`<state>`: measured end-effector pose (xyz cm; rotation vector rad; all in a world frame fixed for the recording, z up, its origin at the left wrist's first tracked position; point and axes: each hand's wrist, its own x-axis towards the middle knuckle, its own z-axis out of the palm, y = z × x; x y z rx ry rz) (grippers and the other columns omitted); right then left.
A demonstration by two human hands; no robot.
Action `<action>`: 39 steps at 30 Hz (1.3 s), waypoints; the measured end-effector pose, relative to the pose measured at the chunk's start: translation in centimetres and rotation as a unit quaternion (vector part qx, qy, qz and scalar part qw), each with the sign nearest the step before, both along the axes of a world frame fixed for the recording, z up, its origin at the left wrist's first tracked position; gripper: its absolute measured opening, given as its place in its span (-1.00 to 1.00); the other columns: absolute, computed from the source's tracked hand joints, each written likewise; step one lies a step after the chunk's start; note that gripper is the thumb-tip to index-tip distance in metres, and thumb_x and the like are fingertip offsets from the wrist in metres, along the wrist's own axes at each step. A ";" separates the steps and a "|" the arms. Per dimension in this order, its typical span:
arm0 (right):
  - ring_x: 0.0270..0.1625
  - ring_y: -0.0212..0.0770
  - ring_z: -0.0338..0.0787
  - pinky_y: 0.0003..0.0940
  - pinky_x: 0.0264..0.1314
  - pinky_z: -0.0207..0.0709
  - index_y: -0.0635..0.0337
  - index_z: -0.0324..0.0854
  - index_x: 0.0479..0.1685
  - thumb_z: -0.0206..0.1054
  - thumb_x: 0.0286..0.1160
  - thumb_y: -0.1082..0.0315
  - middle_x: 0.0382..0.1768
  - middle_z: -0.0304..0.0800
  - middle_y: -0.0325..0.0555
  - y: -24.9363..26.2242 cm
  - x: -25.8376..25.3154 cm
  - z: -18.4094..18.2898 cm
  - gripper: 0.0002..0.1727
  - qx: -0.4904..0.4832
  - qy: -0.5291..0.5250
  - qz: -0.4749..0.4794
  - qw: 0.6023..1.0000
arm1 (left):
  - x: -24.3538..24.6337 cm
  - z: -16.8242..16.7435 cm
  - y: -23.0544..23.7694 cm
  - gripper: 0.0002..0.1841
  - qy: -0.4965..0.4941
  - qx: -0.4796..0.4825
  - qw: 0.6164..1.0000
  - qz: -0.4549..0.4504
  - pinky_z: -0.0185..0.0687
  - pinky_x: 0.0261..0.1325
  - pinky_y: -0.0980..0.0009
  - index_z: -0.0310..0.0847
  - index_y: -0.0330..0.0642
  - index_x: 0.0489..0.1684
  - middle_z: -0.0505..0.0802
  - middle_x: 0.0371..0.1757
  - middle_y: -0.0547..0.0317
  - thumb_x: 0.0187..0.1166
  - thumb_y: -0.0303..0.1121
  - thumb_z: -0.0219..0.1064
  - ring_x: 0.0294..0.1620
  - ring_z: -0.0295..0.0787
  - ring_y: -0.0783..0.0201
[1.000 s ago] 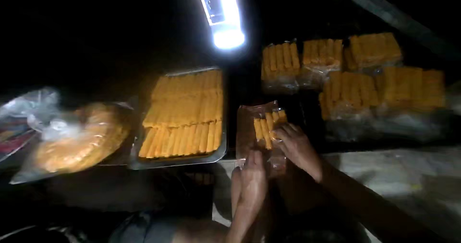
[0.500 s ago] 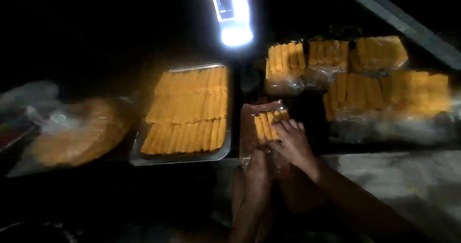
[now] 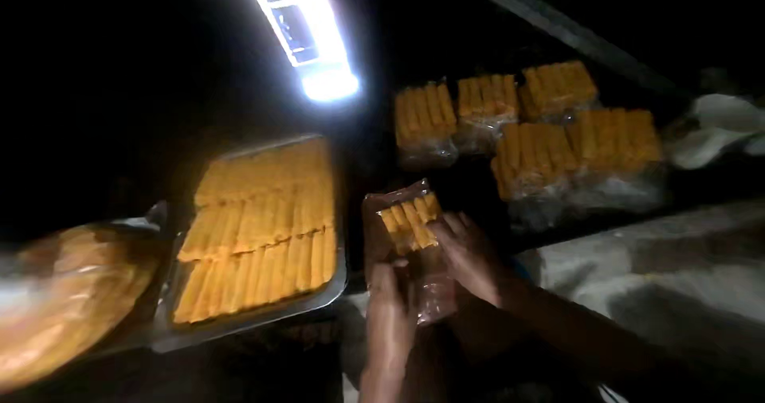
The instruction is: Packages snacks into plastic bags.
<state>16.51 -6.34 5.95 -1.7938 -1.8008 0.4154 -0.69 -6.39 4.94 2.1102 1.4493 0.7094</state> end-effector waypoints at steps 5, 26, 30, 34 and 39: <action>0.01 0.01 0.88 -0.08 0.10 0.75 0.26 0.71 0.24 0.18 0.65 0.45 0.07 0.85 0.12 -2.7 2.7 5.7 -0.69 0.016 0.057 -0.017 0.998 | -0.1 4.4 2.6 -0.81 -0.134 0.119 0.980 -0.083 0.64 -0.05 0.59 0.63 -0.37 -0.02 0.73 -0.07 0.03 0.54 -0.45 0.25 -0.13 0.67 0.46; 0.20 0.21 0.81 0.18 0.32 0.63 0.27 0.81 0.04 0.31 0.53 0.42 0.07 0.85 0.20 -4.3 8.7 0.3 -0.76 -0.003 -0.026 -0.023 0.999 | 4.9 1.0 2.4 -0.75 0.036 -0.056 0.986 -0.152 0.74 0.23 0.11 0.73 -0.30 0.16 0.80 0.20 -0.15 0.59 -0.50 0.29 0.14 0.81 0.02; 0.11 0.14 0.84 0.09 0.23 0.69 0.23 0.83 -0.08 0.33 0.49 0.42 -0.06 0.87 0.11 -6.3 6.6 0.0 -0.81 0.048 -0.019 -0.005 0.999 | -0.4 -0.5 -2.4 -0.84 -0.060 -0.071 0.983 -0.159 0.79 0.08 0.41 0.79 -0.18 -0.05 0.89 -0.05 0.16 0.53 -0.45 0.34 -0.06 0.84 0.40; 0.06 0.03 0.84 -0.01 0.21 0.68 0.08 0.83 -0.10 0.37 0.51 0.16 -0.10 0.89 -0.02 -7.2 3.2 -2.0 -0.76 0.117 -0.012 0.096 0.988 | -4.2 -1.8 -6.8 -0.78 -0.053 -0.257 0.946 -0.192 0.71 0.30 0.25 0.81 -0.34 0.06 0.91 0.04 -0.02 0.58 -0.51 0.33 0.09 0.86 0.24; 0.13 0.14 0.83 0.13 0.16 0.68 0.01 0.77 0.17 0.48 0.40 0.08 0.12 0.85 0.02 -6.6 -0.8 -3.9 -0.61 0.129 -0.093 0.172 0.972 | -5.3 -4.7 -9.1 -0.75 -0.009 -0.255 0.961 -0.109 0.69 0.33 0.08 0.79 -0.36 0.12 0.88 0.12 -0.17 0.58 -0.49 0.34 0.15 0.85 0.02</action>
